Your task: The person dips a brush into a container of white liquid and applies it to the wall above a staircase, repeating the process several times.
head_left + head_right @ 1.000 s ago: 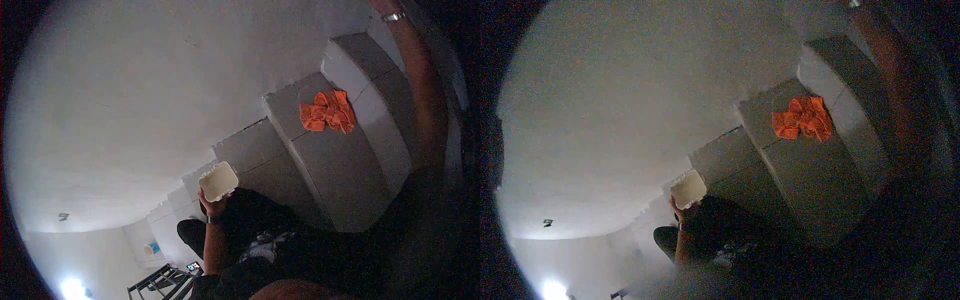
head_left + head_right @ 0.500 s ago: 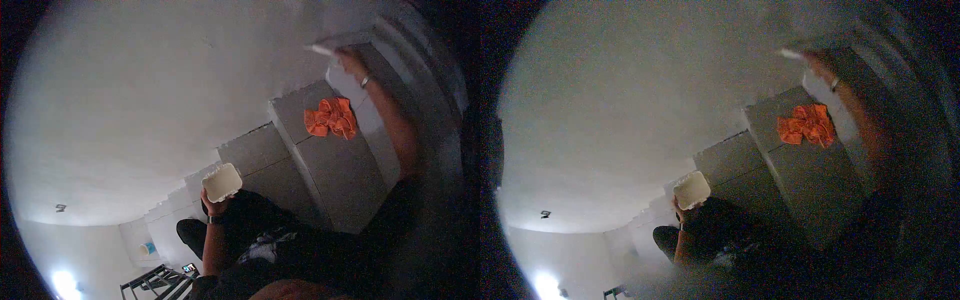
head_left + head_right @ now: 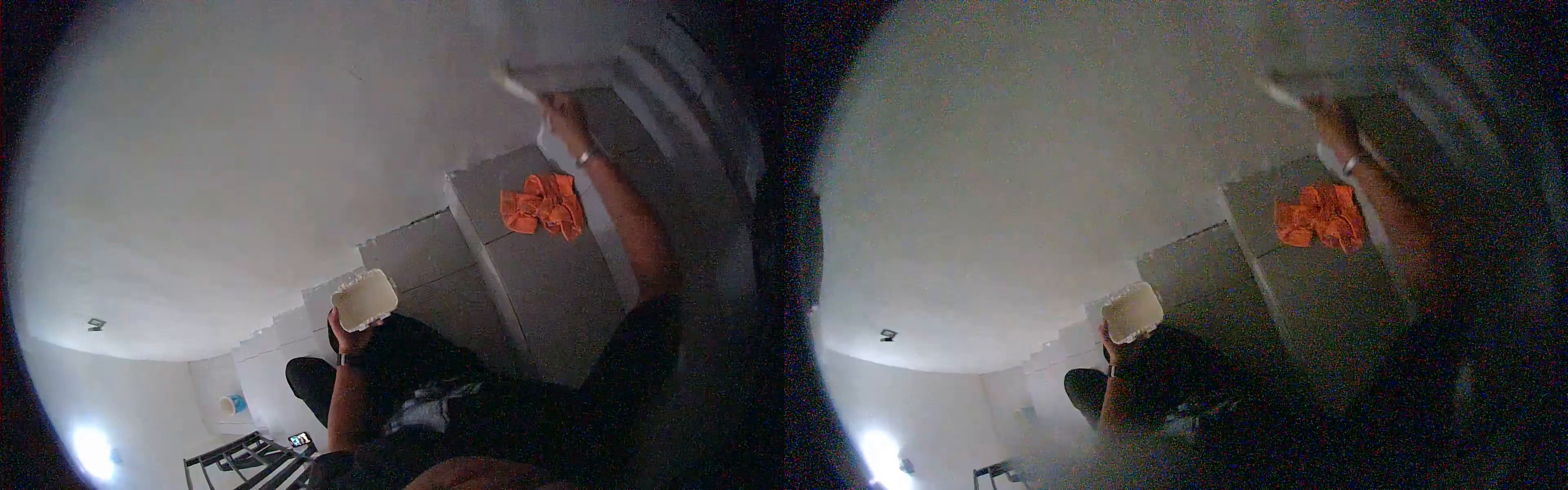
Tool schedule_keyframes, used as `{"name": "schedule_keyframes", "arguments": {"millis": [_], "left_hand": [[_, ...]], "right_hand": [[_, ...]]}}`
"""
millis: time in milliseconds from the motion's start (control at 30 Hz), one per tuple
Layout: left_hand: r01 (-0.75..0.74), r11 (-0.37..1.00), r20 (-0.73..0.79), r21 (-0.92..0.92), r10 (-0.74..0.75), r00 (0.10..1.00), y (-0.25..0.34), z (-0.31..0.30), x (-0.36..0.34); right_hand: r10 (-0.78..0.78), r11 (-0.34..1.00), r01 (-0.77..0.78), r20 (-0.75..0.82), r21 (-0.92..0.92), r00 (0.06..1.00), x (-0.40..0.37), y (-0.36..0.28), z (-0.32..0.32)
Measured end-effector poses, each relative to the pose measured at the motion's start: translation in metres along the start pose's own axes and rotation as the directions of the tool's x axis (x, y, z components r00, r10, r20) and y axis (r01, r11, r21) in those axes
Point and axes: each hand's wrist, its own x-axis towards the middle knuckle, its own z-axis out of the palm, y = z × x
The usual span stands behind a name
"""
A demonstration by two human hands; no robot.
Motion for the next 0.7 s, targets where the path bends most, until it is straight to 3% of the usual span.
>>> {"name": "schedule_keyframes", "arguments": {"millis": [67,133,167,200,267,333,367,400,467,500,567,600,633,700], "left_hand": [[-0.002,0.999,-0.02,0.034,0.002,1.0,0.0,-0.003,-0.001],[0.018,1.0,0.005,-0.001,-0.018,1.0,0.0,-0.002,-0.002],[0.043,0.999,0.031,-0.033,-0.042,0.999,0.0,-0.002,-0.002],[0.044,0.999,0.024,-0.027,-0.043,0.999,-0.003,-0.007,0.002],[-0.106,0.986,-0.067,0.127,0.115,0.991,-0.011,-0.022,0.01],[-0.085,0.994,-0.051,0.069,0.089,0.995,-0.006,-0.009,0.005],[-0.07,0.998,-0.031,-0.002,0.07,0.997,-0.004,-0.002,0.002],[-0.06,0.998,-0.023,-0.015,0.06,0.998,-0.003,-0.001,-0.002],[0.039,0.999,0.056,0.017,-0.04,0.998,0.002,-0.005,-0.002],[0.054,0.999,0.086,-0.001,-0.054,0.995,0.002,-0.004,-0.002],[-0.013,1.0,0.02,0.025,0.012,1.0,-0.003,-0.005,-0.009],[-0.004,1.0,0.041,0.01,0.004,0.999,-0.006,-0.004,-0.009],[-0.044,0.999,-0.019,0.004,0.044,0.999,-0.007,-0.005,-0.008],[-0.059,0.998,-0.071,-0.002,0.059,0.996,-0.005,-0.008,-0.005]], "right_hand": [[0.068,0.997,-0.065,0.093,-0.036,0.993,-0.014,0.031,0.02],[0.189,0.982,-0.184,0.301,-0.046,0.935,-0.018,0.058,0.032],[-0.174,0.982,0.182,0.157,-0.041,0.972,0.0,0.074,0.036],[-0.51,0.85,0.502,-0.012,-0.162,0.86,0.019,0.09,0.04],[-0.511,0.838,0.496,-0.011,-0.227,0.859,0.048,0.032,-0.012],[-0.183,0.983,0.183,0.016,0.032,0.983,0.045,-0.05,-0.068],[-0.142,0.919,0.168,-0.099,0.357,0.985,0.031,-0.076,-0.079],[-0.145,0.925,0.172,-0.103,0.34,0.984,0.032,-0.077,-0.079],[-0.114,0.865,0.255,-0.326,0.432,0.939,0.036,-0.071,-0.082],[-0.192,0.893,0.301,-0.321,0.334,0.927,0.028,-0.076,-0.079],[-0.138,0.944,0.194,-0.216,0.268,0.967,-0.002,-0.082,-0.059],[0.0,0.954,0.039,-0.128,0.296,0.992,-0.018,-0.077,-0.044],[-0.189,0.909,0.235,-0.16,0.344,0.969,-0.047,-0.064,-0.025],[-0.054,0.916,0.016,0.085,0.4,0.995,-0.08,-0.035,0.005]]}}
